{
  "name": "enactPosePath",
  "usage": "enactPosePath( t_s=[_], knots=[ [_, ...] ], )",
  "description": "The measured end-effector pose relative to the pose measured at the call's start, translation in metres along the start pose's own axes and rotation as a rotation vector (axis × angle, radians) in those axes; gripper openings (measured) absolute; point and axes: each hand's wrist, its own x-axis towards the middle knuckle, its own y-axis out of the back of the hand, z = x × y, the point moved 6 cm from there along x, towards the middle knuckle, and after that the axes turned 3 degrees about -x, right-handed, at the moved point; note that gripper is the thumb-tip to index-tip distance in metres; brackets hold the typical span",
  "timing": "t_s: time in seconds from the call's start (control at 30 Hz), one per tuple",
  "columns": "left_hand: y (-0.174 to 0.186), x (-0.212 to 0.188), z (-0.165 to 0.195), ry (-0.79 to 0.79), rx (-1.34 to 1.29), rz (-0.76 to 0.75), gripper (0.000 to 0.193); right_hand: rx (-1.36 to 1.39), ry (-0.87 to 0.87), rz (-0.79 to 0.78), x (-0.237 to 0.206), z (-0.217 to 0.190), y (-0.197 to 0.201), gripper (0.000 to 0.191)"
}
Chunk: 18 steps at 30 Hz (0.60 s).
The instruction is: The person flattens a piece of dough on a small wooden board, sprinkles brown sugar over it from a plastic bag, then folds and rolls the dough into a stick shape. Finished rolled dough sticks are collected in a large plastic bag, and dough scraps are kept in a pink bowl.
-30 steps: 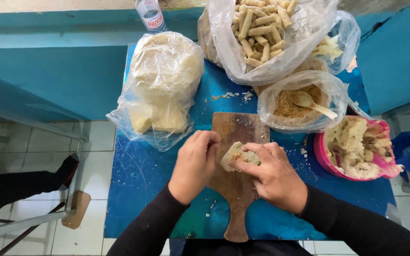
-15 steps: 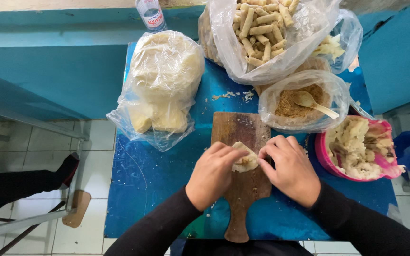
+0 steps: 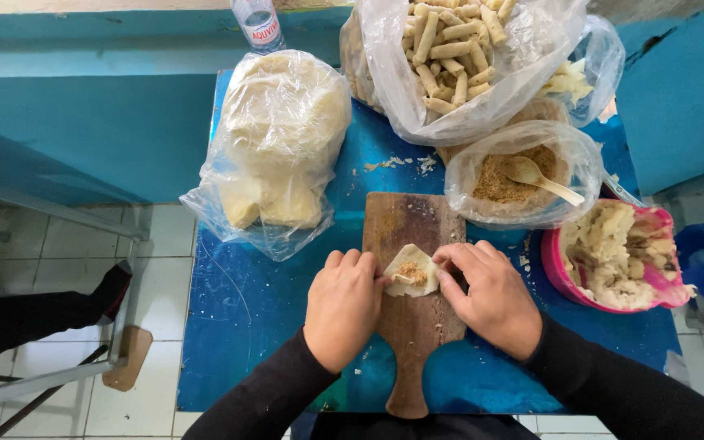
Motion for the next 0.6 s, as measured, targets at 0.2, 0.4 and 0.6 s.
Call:
enactPosePath(
  t_s=[0.2, 0.4, 0.6],
  knots=[
    [0.005, 0.002, 0.004, -0.032, -0.088, 0.029, 0.018, 0.161, -0.088, 0.015, -0.003, 0.005, -0.005, 0.022],
    [0.006, 0.005, 0.008, 0.04, -0.462, 0.067, 0.018, 0.278, -0.156, 0.045, -0.006, 0.008, -0.008, 0.03],
    [-0.006, 0.007, 0.01, 0.113, -0.583, 0.039, 0.024, 0.332, -0.184, 0.036, -0.007, 0.01, -0.011, 0.032]
  ],
)
